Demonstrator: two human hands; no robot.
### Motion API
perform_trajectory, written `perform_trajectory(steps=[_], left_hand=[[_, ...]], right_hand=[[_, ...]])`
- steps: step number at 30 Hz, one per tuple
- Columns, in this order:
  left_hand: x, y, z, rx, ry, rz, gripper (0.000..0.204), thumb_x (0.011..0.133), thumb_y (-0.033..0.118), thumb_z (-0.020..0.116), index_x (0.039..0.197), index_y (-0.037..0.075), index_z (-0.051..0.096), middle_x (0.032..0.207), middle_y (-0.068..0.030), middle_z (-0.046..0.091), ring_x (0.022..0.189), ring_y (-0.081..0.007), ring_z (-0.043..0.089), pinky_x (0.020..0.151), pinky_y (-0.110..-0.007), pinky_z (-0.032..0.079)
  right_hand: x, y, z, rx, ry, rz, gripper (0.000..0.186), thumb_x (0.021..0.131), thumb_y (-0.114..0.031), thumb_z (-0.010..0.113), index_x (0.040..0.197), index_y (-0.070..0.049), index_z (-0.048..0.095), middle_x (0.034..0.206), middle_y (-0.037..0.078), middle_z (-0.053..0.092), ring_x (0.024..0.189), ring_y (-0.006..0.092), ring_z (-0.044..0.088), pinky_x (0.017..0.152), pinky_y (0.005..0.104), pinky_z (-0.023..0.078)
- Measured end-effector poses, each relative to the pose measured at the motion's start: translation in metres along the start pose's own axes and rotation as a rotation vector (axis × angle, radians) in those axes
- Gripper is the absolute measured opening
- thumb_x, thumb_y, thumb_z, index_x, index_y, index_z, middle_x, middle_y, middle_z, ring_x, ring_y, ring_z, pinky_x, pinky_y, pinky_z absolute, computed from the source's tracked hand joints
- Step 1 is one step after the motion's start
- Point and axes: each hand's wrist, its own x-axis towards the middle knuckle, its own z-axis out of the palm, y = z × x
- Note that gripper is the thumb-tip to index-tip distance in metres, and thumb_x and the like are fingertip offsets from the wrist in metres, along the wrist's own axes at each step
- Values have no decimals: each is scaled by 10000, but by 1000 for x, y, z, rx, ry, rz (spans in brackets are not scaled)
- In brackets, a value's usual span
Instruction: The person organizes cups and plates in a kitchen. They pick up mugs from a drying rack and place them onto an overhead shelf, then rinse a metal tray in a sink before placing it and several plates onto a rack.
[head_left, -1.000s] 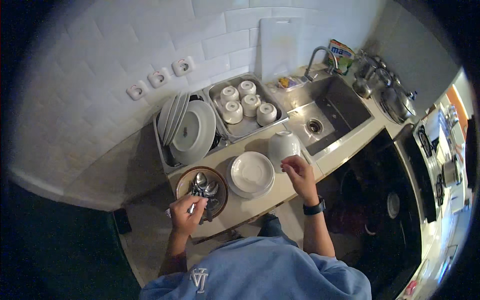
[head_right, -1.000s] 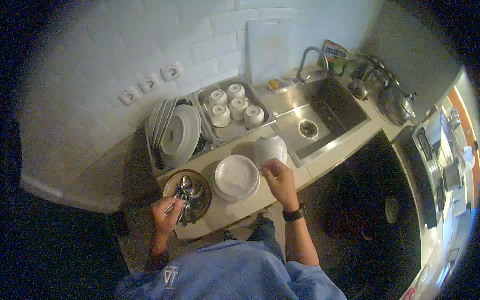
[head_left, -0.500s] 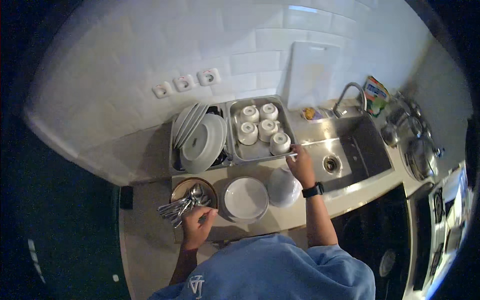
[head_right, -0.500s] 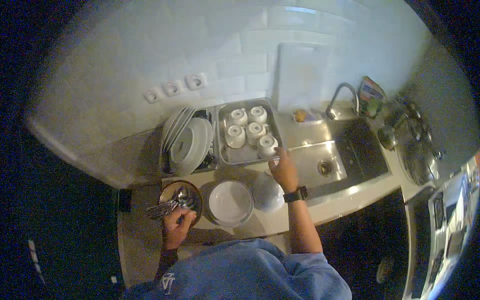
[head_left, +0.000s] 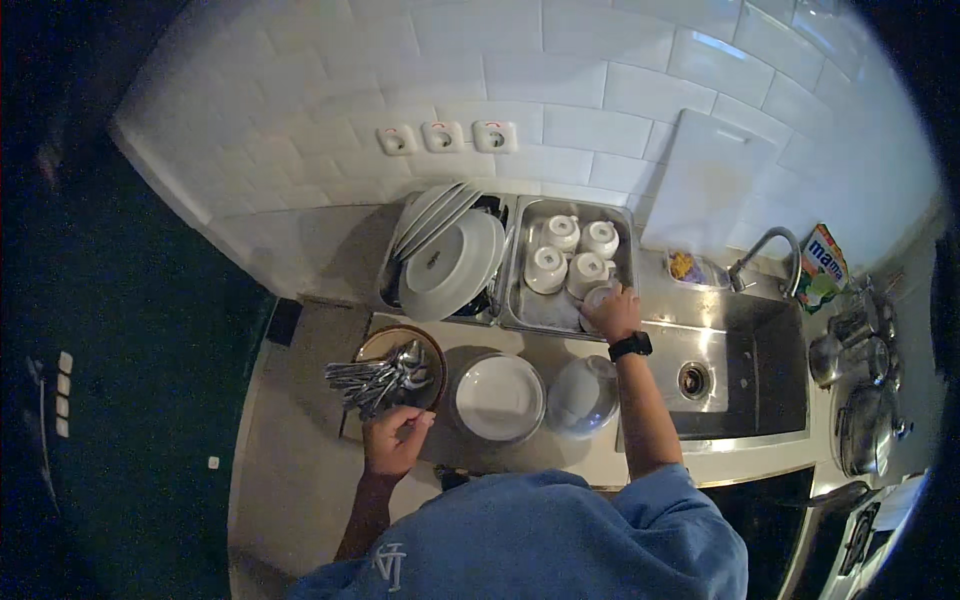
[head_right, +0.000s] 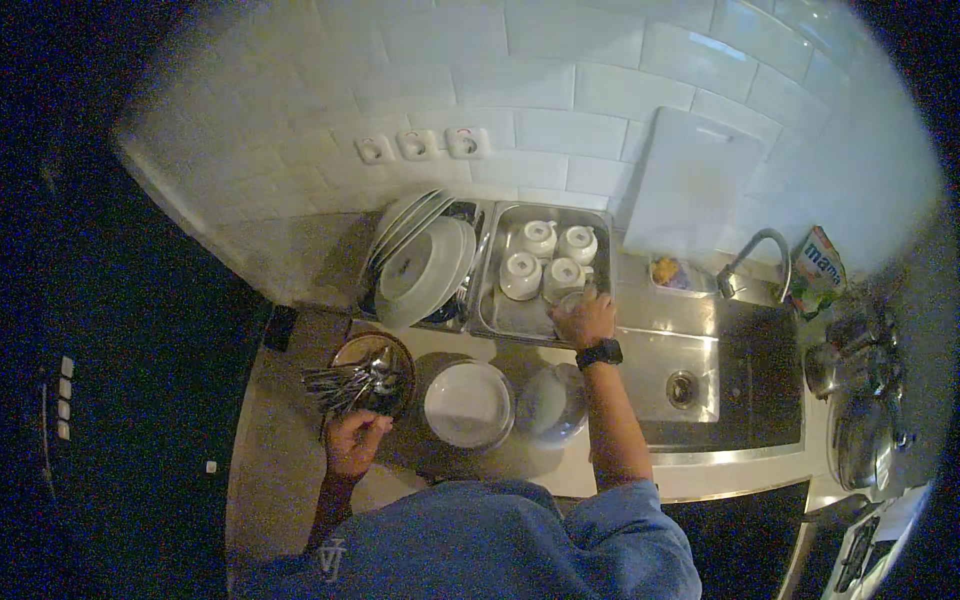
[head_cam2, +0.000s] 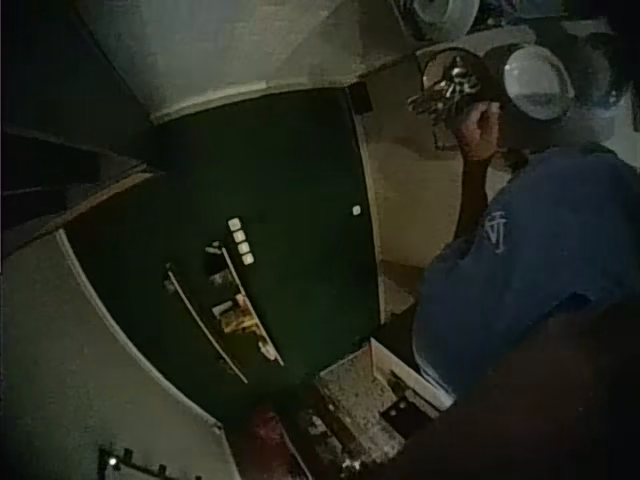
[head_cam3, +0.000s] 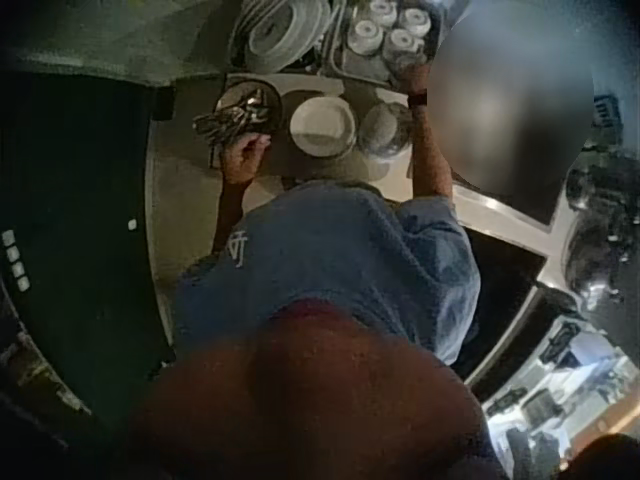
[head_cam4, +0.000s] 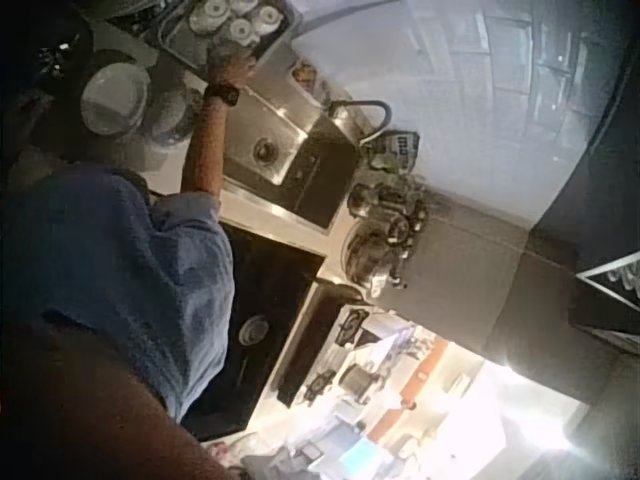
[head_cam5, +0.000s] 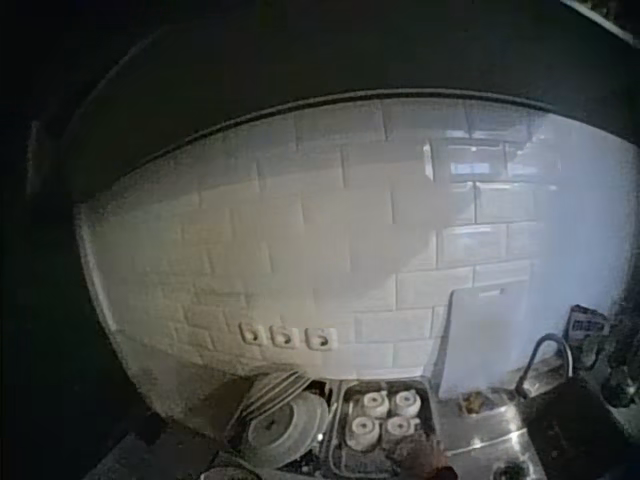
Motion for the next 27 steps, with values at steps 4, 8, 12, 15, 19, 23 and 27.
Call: perform_trajectory(steps=[4,8,12,15,19,23,27], left_hand=[[4,13,2,14,-19,35,119,813,123,642,821,7,666,747,-100,661,678,-184,634,634,-287,483],[4,12,3,1,-27,45,118,809,115,643,812,-1,662,738,-99,658,664,-182,626,626,-285,480],[8,24,2,-11,-40,49,114,808,110,642,803,-3,658,734,-104,656,662,-177,625,622,-287,478],[10,19,3,17,-85,106,119,806,114,647,802,-5,655,739,-111,656,667,-173,627,618,-286,480],[15,17,15,-37,-203,105,124,818,118,634,838,-4,649,752,-116,654,683,-175,638,616,-285,490],[19,-2,41,-166,-293,131,192,836,142,627,969,4,625,797,-96,659,714,-156,637,681,-271,495],[42,15,53,-302,-439,90,371,844,187,634,1161,25,528,982,-116,630,895,-183,616,741,-293,500]], right_hand=[[6,13,13,-148,-19,-86,763,600,-503,758,1087,23,500,1035,228,566,980,377,553,853,440,448],[10,17,5,-12,-50,8,805,553,-432,801,1126,23,465,1000,210,582,983,371,558,837,441,460],[0,9,-19,119,-53,57,790,531,-355,814,1150,-17,457,925,207,601,972,364,562,801,442,476],[-14,4,-42,226,41,59,774,528,-301,817,1172,-41,474,917,199,601,937,358,567,786,431,482],[-33,-3,-61,441,168,-30,812,531,-296,799,1229,-52,463,973,208,610,960,376,556,827,444,460],[-61,-28,-87,974,189,-244,825,516,-184,744,1276,-68,446,1057,164,559,1016,314,524,896,371,430],[-96,-60,-109,876,285,-455,874,578,-190,772,1321,-31,339,1250,116,421,1100,220,490,943,351,417]])
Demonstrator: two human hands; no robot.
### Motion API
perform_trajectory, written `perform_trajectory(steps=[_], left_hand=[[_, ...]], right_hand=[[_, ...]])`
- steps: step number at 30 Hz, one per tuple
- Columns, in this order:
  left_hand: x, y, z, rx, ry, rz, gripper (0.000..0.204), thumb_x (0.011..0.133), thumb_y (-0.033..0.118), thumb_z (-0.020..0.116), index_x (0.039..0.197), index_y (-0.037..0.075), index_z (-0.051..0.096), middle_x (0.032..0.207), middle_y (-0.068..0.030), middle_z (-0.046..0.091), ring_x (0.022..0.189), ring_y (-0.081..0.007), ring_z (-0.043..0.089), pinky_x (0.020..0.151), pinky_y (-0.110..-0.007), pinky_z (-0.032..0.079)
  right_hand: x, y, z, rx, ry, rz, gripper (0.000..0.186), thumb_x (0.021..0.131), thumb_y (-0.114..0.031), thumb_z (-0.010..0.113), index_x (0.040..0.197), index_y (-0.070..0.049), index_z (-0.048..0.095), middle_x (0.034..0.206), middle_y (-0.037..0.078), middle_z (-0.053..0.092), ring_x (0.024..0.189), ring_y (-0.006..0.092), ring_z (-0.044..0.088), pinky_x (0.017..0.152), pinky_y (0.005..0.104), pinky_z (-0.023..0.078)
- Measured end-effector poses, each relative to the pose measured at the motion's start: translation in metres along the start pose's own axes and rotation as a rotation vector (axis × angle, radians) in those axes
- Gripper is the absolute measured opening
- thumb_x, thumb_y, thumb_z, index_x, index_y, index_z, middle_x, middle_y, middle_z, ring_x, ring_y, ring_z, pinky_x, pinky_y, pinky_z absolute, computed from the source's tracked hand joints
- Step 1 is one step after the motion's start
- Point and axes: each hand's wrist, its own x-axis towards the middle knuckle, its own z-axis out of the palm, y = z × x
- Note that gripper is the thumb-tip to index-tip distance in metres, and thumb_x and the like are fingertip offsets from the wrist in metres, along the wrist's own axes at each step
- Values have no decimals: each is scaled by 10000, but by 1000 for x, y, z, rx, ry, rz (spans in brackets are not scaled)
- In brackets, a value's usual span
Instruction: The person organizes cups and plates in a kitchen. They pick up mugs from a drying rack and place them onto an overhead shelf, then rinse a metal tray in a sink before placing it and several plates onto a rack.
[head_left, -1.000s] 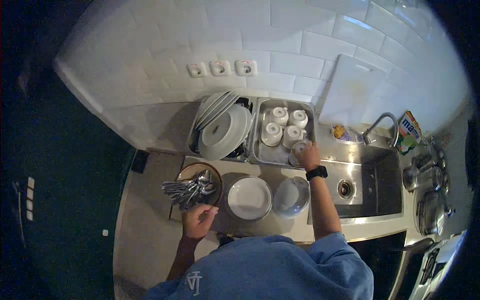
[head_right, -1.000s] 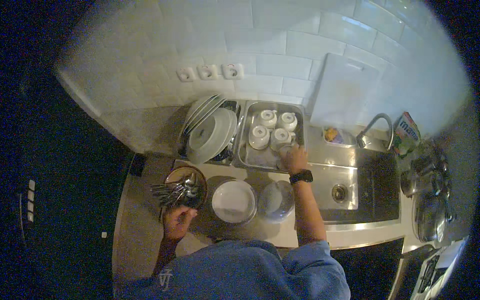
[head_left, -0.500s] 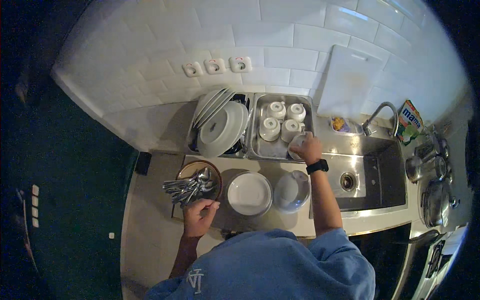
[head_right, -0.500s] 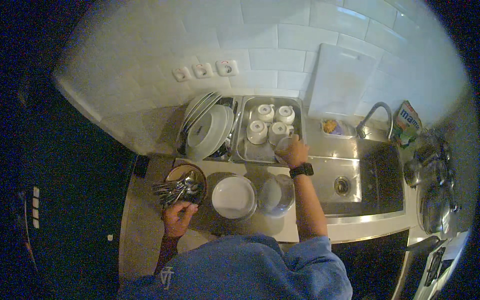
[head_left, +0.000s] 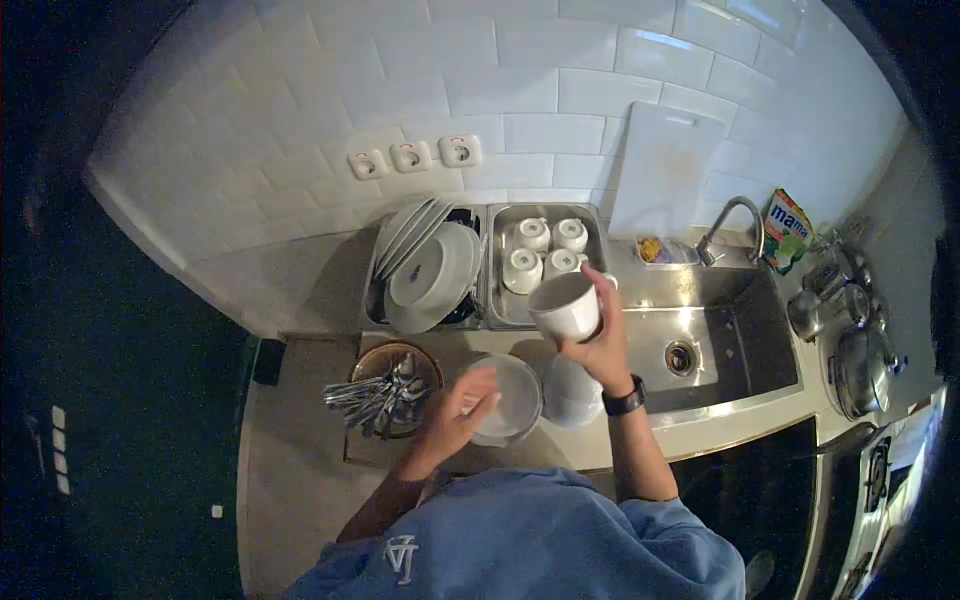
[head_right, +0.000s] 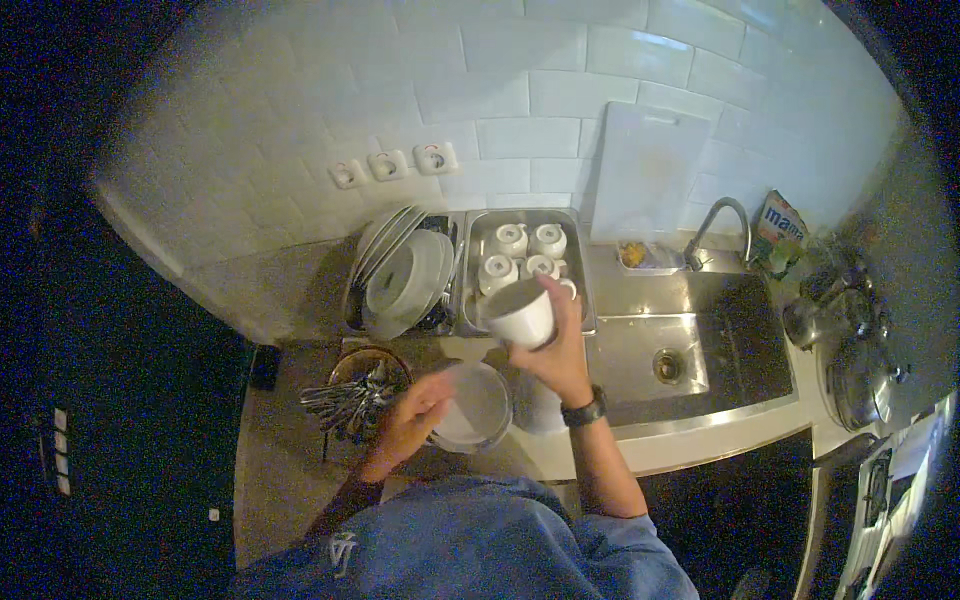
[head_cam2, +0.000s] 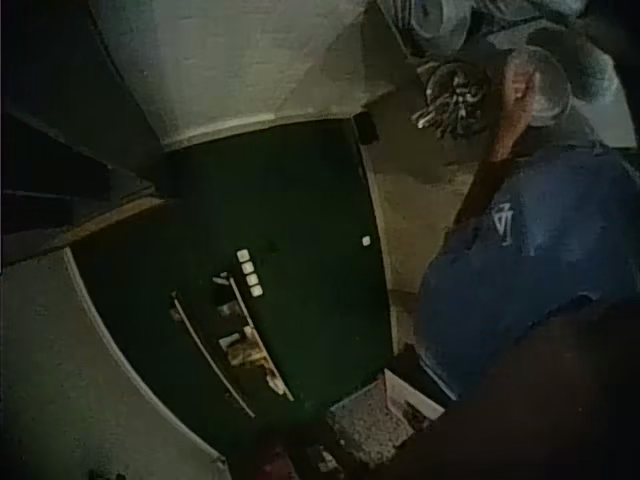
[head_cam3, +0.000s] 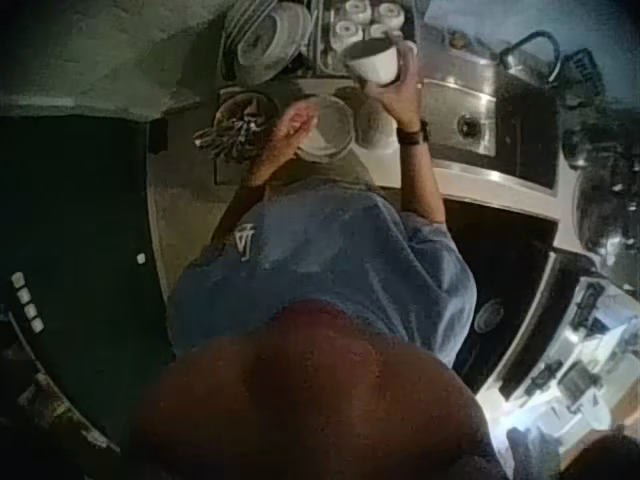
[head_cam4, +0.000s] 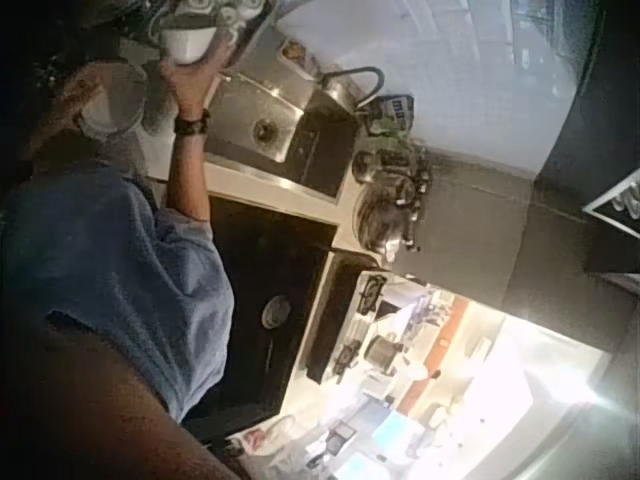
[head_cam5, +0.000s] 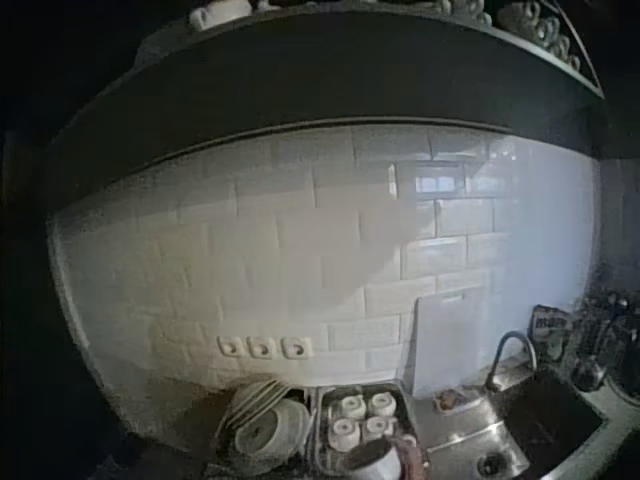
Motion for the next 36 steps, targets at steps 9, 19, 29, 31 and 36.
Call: perform_trajectory(steps=[9,19,29,31,36], left_hand=[[35,25,-20,-488,126,231,733,700,148,784,1276,11,352,1199,-99,503,1035,-205,550,832,-334,496],[37,114,-136,-179,199,503,744,577,303,857,1147,1,486,1093,-116,585,989,-210,582,851,-343,476],[108,308,-216,237,81,826,850,605,545,779,1166,-29,497,1028,-175,631,970,-268,614,853,-342,481],[108,356,-227,261,-59,995,858,650,560,739,1188,-54,475,1109,-204,589,1065,-276,567,911,-354,445],[122,421,-257,609,572,1424,722,680,456,751,1180,6,490,1208,-178,508,1138,-310,481,976,-404,390]], right_hand=[[-17,-96,76,-308,-39,-240,932,591,-157,827,1333,-44,274,1225,161,373,1128,240,422,879,339,441],[12,-160,91,642,9,235,267,879,-112,593,1118,-11,533,901,37,613,855,112,571,782,260,468],[158,-317,9,242,26,-163,94,834,-85,649,867,-31,579,850,31,617,775,118,617,751,275,535],[180,-342,-17,218,106,-172,185,823,-124,670,949,1,615,872,31,626,776,94,605,709,238,517],[218,-415,-61,-7,169,-456,217,870,-152,602,1058,-52,642,931,20,600,791,105,593,767,241,524]])
